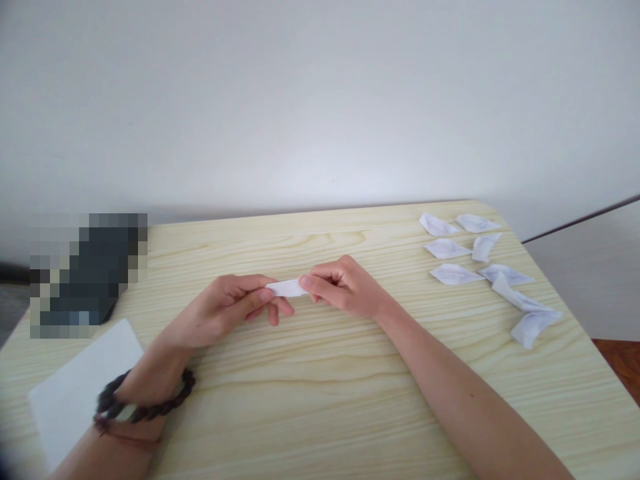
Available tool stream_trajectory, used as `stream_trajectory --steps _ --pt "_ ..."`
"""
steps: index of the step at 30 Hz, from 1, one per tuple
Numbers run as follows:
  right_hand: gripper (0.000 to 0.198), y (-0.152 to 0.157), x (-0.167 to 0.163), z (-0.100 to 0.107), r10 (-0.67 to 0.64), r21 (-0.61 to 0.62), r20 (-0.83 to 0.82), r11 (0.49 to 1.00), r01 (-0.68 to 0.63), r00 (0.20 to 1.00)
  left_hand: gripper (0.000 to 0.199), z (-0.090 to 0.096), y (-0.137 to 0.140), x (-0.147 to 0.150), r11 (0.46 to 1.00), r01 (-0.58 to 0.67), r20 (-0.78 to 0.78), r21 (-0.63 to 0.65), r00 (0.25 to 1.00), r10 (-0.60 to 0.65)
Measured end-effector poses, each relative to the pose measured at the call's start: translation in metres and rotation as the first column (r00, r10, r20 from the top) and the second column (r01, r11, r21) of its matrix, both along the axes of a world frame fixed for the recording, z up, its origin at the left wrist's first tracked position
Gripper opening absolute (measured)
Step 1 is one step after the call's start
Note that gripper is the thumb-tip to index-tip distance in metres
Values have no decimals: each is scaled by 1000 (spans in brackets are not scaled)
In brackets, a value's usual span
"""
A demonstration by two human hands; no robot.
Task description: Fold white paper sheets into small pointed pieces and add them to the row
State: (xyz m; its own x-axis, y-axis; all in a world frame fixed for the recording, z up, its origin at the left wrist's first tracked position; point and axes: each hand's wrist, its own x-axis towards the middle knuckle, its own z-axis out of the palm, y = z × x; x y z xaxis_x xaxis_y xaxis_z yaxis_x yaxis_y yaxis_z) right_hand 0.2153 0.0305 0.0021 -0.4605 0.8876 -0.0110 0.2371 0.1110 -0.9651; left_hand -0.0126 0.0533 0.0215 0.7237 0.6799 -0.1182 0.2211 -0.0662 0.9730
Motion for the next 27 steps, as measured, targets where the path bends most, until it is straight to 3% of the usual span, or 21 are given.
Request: stream_trajectory --steps 7,17,20,25,27 --pt "45 0 1 2 -38 19 6 999 37 999 30 -4 -3 2 985 -100 -50 -141 994 94" --pt "47 1 -3 -6 37 177 143 982 -63 989 42 -5 -7 8 994 -30 -211 107 976 52" --pt "50 0 -3 -4 50 130 109 989 -64 993 45 -7 -6 9 994 -38 -189 105 980 57" --pt "47 0 0 -1 99 -54 46 994 -96 994 44 -7 -7 8 991 -114 -177 62 976 124" --pt "43 1 2 -1 109 -57 33 993 -107 993 49 -8 -8 7 985 -154 -196 79 966 167"
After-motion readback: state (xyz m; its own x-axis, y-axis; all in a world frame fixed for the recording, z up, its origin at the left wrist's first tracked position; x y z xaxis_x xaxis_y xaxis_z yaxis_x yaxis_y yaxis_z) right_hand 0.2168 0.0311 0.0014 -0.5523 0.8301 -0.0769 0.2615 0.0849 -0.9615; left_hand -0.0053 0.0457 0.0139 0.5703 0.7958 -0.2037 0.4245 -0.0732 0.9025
